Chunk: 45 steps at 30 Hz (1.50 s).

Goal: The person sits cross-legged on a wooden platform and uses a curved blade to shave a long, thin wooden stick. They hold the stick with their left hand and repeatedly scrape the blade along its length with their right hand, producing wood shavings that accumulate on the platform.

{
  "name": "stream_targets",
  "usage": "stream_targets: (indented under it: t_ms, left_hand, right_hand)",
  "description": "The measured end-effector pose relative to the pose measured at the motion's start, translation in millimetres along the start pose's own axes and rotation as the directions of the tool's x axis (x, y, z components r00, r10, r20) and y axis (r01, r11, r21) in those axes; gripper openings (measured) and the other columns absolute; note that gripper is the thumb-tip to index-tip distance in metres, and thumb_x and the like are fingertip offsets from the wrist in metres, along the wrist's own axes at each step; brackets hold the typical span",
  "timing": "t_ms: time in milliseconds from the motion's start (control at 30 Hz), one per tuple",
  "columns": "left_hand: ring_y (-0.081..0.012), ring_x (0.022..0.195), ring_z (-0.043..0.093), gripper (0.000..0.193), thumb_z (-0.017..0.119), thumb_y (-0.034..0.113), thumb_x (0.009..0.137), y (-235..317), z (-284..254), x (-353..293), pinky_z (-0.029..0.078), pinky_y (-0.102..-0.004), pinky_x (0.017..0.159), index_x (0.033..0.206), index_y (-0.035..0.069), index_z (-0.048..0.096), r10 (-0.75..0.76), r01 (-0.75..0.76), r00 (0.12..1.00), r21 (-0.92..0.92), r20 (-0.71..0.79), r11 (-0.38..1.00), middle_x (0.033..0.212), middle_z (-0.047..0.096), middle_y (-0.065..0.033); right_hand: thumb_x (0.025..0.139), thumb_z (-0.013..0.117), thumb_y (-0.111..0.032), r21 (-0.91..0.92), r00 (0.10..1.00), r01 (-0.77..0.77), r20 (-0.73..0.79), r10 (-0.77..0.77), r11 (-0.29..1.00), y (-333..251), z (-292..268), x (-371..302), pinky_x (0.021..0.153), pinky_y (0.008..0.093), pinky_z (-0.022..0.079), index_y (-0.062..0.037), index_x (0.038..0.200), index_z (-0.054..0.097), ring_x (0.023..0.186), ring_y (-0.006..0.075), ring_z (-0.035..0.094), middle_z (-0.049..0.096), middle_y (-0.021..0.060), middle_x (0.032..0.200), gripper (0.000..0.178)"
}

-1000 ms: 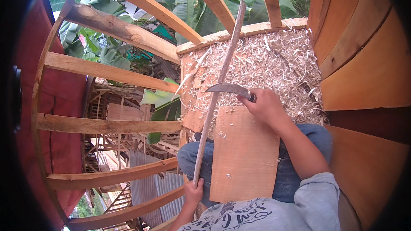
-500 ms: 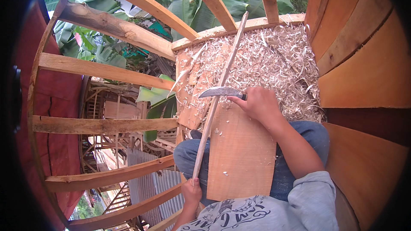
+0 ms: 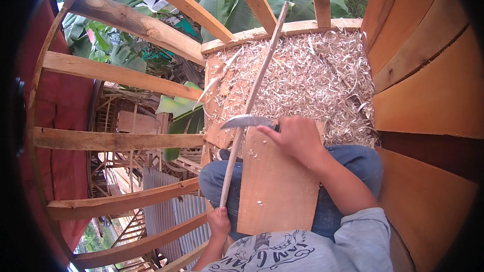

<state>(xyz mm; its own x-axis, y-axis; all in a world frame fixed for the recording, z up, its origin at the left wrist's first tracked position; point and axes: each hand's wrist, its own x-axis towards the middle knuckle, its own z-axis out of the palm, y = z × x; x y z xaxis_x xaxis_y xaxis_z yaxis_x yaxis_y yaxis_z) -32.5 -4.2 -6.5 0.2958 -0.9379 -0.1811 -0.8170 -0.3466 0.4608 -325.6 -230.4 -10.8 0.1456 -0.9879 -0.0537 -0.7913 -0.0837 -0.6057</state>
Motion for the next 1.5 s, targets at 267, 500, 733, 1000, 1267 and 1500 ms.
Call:
stream_targets:
  t_ms: [267, 500, 733, 1000, 1267, 1500]
  left_hand:
    - [-0.0453, 0.052, 0.052, 0.07, 0.041, 0.06, 0.09, -8, 2, -2, 0.036, -0.0477, 0.047, 0.055, -0.001, 0.046, 0.005, -0.005, 1.0, 0.051, -0.004, 0.999, 0.051, 0.045, -0.0247]
    - [-0.0446, 0.052, 0.054, 0.072, 0.041, 0.063, 0.088, -16, -1, 1, 0.039, -0.0464, 0.047, 0.056, -0.001, 0.05, -0.034, 0.033, 0.997, 0.012, 0.069, 0.999, 0.051, 0.047, -0.0238]
    - [-0.044, 0.052, 0.055, 0.076, 0.04, 0.066, 0.087, -18, -5, 7, 0.04, -0.0471, 0.048, 0.054, -0.002, 0.05, -0.044, 0.049, 0.991, -0.037, 0.127, 0.998, 0.049, 0.047, -0.0236]
    - [-0.0447, 0.052, 0.054, 0.074, 0.042, 0.063, 0.087, -10, -10, 12, 0.039, -0.0485, 0.047, 0.053, -0.002, 0.048, -0.08, 0.094, 0.983, -0.08, 0.163, 0.992, 0.05, 0.046, -0.0247]
    - [-0.0454, 0.053, 0.054, 0.075, 0.039, 0.064, 0.088, -11, -4, 7, 0.039, -0.0484, 0.048, 0.053, -0.002, 0.048, -0.064, 0.066, 0.993, -0.008, 0.101, 0.998, 0.05, 0.046, -0.0241]
    - [-0.0452, 0.051, 0.053, 0.076, 0.037, 0.065, 0.088, -18, -3, 5, 0.038, -0.0476, 0.047, 0.052, -0.002, 0.047, -0.056, 0.058, 0.994, -0.028, 0.09, 0.998, 0.049, 0.044, -0.0236]
  right_hand:
    - [0.086, 0.046, -0.064, 0.227, 0.936, -0.283, -0.146, 0.32, 0.932, 42, -36, 33, 0.053, 0.0404, 0.047, 0.0, 0.065, 0.063, 0.051, 0.0318, 0.06, 0.055, 0.0142, 0.05, 0.07]
    - [0.084, 0.056, -0.058, 0.142, 0.997, -0.051, -0.053, 0.059, 0.989, 0, 5, 9, 0.052, 0.041, 0.042, 0.0001, 0.066, 0.063, 0.05, 0.0326, 0.056, 0.053, 0.0162, 0.05, 0.061]
    - [0.086, 0.051, -0.06, 0.237, 0.937, -0.225, -0.214, 0.277, 0.945, 41, -18, 41, 0.047, 0.0402, 0.04, 0.0009, 0.066, 0.063, 0.044, 0.0292, 0.054, 0.049, 0.0127, 0.045, 0.066]
    - [0.084, 0.054, -0.061, 0.119, 0.996, -0.059, -0.057, 0.066, 0.991, -4, 12, 20, 0.049, 0.0404, 0.045, 0.0, 0.07, 0.066, 0.049, 0.0318, 0.059, 0.055, 0.016, 0.05, 0.063]
    - [0.084, 0.053, -0.061, 0.117, 0.967, -0.222, -0.099, 0.234, 0.968, 21, -14, 40, 0.049, 0.0405, 0.045, 0.0, 0.064, 0.063, 0.047, 0.0312, 0.058, 0.055, 0.0147, 0.05, 0.065]
    - [0.085, 0.052, -0.061, 0.164, 0.991, -0.081, -0.088, 0.096, 0.983, -4, 6, 31, 0.047, 0.0381, 0.045, -0.0004, 0.063, 0.063, 0.046, 0.0278, 0.057, 0.053, 0.0136, 0.047, 0.065]
